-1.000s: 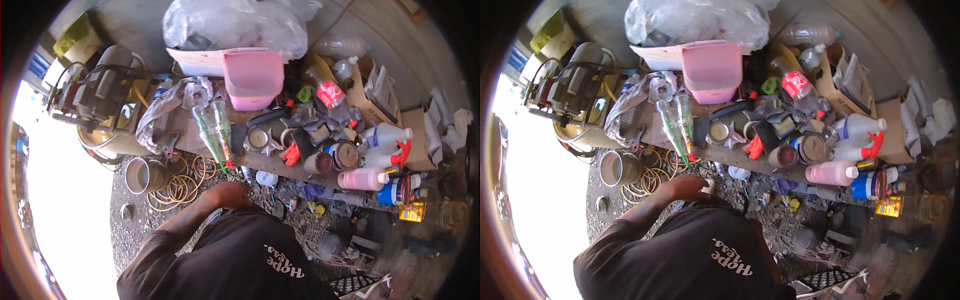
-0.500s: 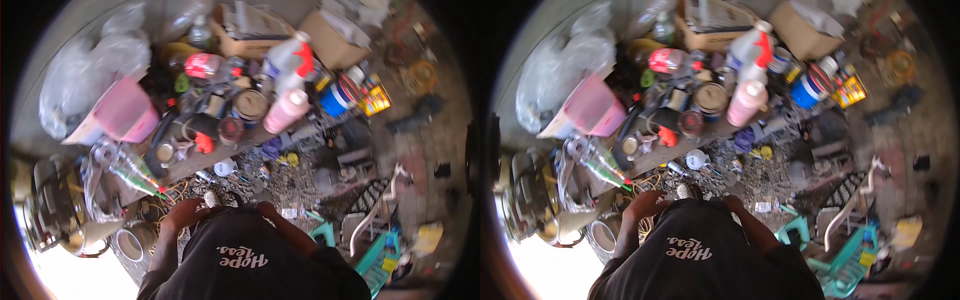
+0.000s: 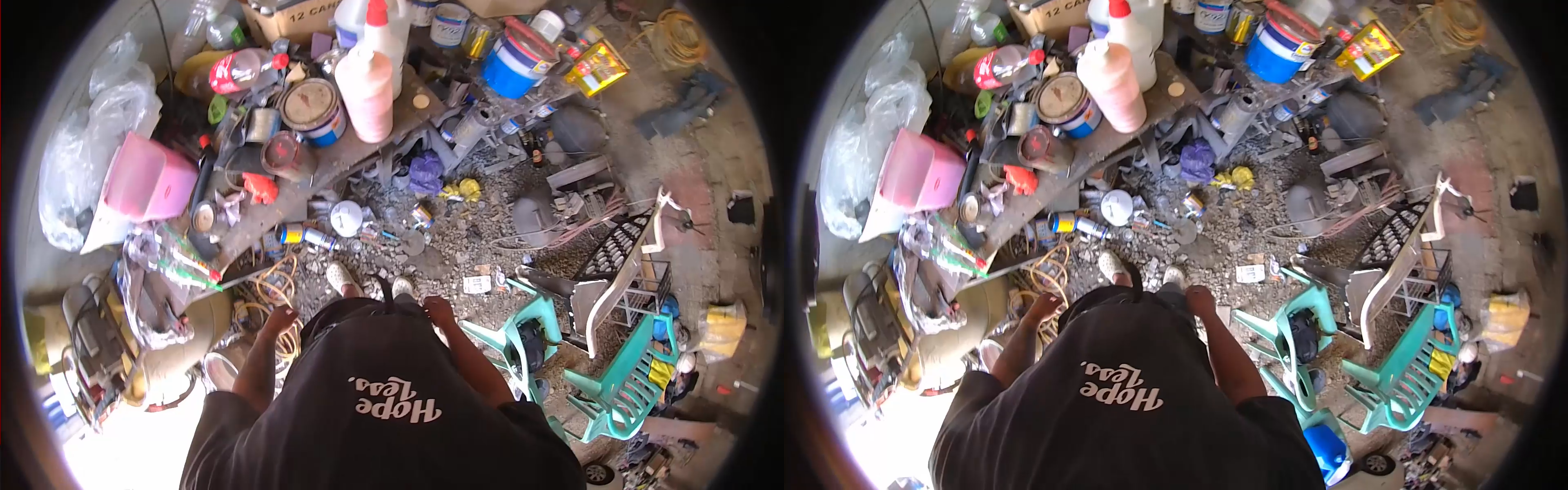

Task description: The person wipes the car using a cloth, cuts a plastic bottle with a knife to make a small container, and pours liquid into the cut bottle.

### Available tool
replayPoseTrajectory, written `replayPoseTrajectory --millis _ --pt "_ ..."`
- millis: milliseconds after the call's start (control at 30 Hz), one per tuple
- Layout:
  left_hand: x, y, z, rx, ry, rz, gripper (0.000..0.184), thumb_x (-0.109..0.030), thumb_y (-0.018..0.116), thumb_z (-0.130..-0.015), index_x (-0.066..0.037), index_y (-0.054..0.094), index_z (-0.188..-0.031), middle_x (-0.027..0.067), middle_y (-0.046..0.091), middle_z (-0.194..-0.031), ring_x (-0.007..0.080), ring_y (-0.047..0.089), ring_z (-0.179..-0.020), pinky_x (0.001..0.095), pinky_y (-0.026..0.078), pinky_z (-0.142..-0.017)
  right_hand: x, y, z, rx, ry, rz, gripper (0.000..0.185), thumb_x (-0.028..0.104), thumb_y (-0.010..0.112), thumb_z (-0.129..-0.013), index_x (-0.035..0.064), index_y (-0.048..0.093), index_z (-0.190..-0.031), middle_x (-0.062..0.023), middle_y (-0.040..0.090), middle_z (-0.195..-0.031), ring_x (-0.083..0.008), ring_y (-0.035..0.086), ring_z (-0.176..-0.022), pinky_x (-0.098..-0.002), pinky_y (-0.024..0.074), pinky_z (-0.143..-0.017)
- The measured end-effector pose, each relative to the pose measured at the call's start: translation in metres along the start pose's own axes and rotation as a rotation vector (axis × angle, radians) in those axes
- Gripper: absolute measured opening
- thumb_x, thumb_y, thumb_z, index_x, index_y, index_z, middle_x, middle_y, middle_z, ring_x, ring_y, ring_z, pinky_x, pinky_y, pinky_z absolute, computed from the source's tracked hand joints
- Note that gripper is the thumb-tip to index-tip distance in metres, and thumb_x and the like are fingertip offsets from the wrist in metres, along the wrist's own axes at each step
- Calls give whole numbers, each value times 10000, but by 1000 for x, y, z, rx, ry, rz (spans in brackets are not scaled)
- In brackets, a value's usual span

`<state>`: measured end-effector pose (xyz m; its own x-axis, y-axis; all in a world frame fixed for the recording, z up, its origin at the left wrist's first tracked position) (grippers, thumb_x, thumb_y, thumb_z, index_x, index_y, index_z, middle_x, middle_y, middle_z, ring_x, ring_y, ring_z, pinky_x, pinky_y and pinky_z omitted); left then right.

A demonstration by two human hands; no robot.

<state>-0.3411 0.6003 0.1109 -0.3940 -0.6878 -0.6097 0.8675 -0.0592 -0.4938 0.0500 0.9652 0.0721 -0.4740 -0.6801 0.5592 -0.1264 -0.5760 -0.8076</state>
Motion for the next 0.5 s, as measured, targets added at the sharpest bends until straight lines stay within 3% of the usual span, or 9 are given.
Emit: replayPoseTrajectory --millis 67,100,133,233,267,333,400,467,500 --pt "0 24 57 54 -609 554 306 -288 571 -921 1 666 -890 140 696 -741 242 677 -619 353 518 -527 -19 7 20 75 391 -460 174 161 577 -850 88 673 -977 -54 664 -817 -184 643 -723 -338 504 -614" --pt "-2 30 81 100 -685 516 291 -283 583 -918 -6 669 -889 148 693 -740 230 663 -582 334 507 -475 -19 -3 34 82 714 -757 209 210 561 -892 55 666 -983 -45 647 -785 -140 601 -660 -301 476 -570" --pt "-12 37 101 105 -713 424 299 -305 591 -920 -18 676 -929 138 700 -757 197 658 -593 309 510 -485 -10 -23 43 111 710 -756 209 210 561 -892 55 666 -983 -45 647 -785 -140 601 -660 -301 476 -570" --pt "-23 61 134 88 -694 379 322 -337 592 -921 -43 675 -1023 119 710 -807 179 656 -610 324 510 -502 -30 -28 82 167 941 -960 206 197 572 -921 33 658 -1011 -77 651 -798 -151 608 -667 -272 480 -577" --pt "-35 67 139 55 -702 377 347 -347 592 -919 -40 652 -1069 118 713 -841 176 664 -642 326 524 -541 -51 -14 99 147 909 -904 189 167 598 -909 23 652 -1017 -77 652 -801 -151 610 -661 -266 491 -576" --pt "-68 76 132 -22 -647 424 341 -328 608 -917 -33 640 -1087 127 710 -886 183 671 -696 318 529 -595 -134 46 140 248 610 -618 208 188 620 -898 20 649 -1017 -78 650 -796 -149 603 -646 -274 501 -571" --pt "-50 110 121 -163 -81 82 291 -277 613 -919 -42 642 -1089 140 706 -917 204 679 -783 335 537 -677 -142 13 141 361 834 -590 271 253 651 -880 37 646 -1043 -60 655 -797 -142 597 -636 -266 477 -535" --pt "-125 112 113 -231 -336 611 227 -214 603 -920 -65 653 -1084 150 702 -954 239 680 -873 374 534 -768 -128 -36 123 392 1030 -805 269 261 636 -884 48 649 -1048 -44 663 -790 -136 595 -620 -272 461 -513" --pt "-153 113 108 -213 -334 539 231 -227 604 -914 -72 659 -1076 148 703 -963 254 679 -893 384 531 -791 -117 -63 106 381 1013 -754 246 258 624 -888 55 647 -1026 -34 646 -760 -129 580 -591 -264 445 -491"
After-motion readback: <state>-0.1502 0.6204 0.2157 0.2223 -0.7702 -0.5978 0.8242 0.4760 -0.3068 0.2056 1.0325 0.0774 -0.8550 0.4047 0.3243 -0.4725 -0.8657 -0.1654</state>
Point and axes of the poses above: each hand's wrist, its own z-axis away from the middle knuckle, its own y-axis out of the palm, x = y × z, the point moved 1 cm from there along -z, towards the middle knuckle
